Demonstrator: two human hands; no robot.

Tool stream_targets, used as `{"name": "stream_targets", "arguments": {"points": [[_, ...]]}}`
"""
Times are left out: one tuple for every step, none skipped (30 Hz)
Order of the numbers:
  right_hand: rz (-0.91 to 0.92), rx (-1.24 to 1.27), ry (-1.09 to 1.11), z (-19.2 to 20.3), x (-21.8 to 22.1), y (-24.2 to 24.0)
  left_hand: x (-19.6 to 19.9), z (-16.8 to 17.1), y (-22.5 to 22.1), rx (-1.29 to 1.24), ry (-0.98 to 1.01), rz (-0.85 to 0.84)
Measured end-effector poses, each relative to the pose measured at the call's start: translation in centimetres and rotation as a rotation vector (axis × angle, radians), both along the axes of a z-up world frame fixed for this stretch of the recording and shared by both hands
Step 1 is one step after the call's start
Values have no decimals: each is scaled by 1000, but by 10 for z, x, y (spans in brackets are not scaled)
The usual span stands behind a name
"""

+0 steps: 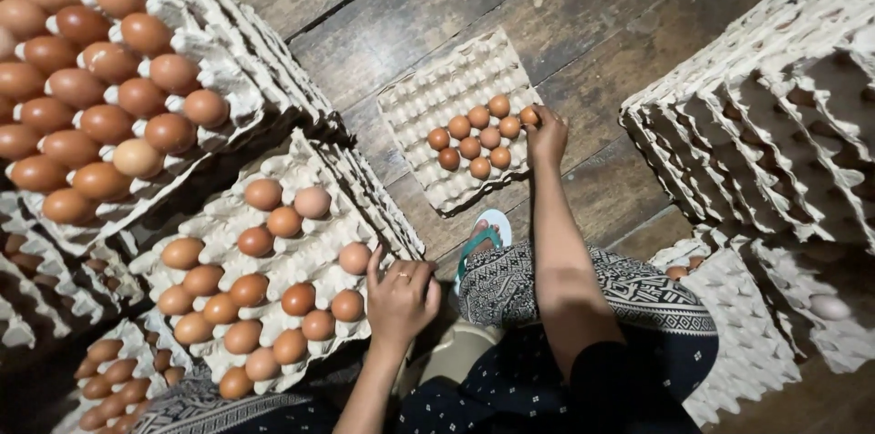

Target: Sorting and placing eggs into cardboard egg trays at a steady pace.

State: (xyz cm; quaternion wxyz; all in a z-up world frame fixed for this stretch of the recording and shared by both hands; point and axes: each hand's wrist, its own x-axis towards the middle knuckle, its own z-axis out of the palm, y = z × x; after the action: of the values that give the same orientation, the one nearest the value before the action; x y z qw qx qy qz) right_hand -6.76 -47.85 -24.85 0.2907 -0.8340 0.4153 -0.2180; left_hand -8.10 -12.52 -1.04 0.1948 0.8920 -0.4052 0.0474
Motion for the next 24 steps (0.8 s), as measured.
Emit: {"name": "stream_targets", "arguments": {"points": [[-44,13,30,-9,1,-2,1,-4,1,-55,-23,-23],[-87,26,60,-18,2,-4,2,-8,2,-111,-46,-46],[-72,20,52,-19,1,0,2,-10,2,-116,-54,-32],[-92,46,57,-20,1,3,2,-12,3,-112,-49,-40],[-111,75,62,-21,0,8,1,-14,5,-106,-45,-48],[-95,70,54,-24,4,8,2,-15,3,-109,-53,-32],[-188,169,122,-28,6,12,1,-17,5,-112,-55,-43],[-282,266,191,-32,8,16,0,-19,7,-114,-56,-55],[-262,265,191,-26,9,23,-1,-18,7,-113,-59,-35],[-258,153,146,-19,10,31,-2,-18,7,-122,-79,-44],[-256,41,97,-12,11,38,-2,-17,6,-131,-100,-56],[-238,39,94,-3,16,42,-3,-22,7,-131,-104,-38],[-187,-58,-16,6,23,48,-3,-26,9,-111,-102,-55],[-136,-153,-128,16,29,54,-4,-30,12,-91,-99,-71],[-112,-150,-135,28,35,60,-4,-28,16,-88,-105,-47],[-90,-206,-211,41,41,67,-5,-26,20,-83,-86,-121],[-71,-266,-296,56,51,71,-1,-24,23,-82,-73,-197],[-50,-265,-312,71,59,79,1,-27,27,-82,-87,-175],[25,-319,-408,85,64,90,1,-31,32,-103,-89,-241],[99,-372,-506,98,69,100,1,-35,37,-124,-92,-308],[122,-369,-515,111,75,109,1,-27,46,-125,-99,-284],[194,-384,-583,123,82,119,1,-19,54,-161,-58,-340],[262,-401,-649,136,88,127,2,-12,62,-200,-17,-400],[283,-399,-656,150,93,136,3,-4,74,-204,-23,-380]]}}
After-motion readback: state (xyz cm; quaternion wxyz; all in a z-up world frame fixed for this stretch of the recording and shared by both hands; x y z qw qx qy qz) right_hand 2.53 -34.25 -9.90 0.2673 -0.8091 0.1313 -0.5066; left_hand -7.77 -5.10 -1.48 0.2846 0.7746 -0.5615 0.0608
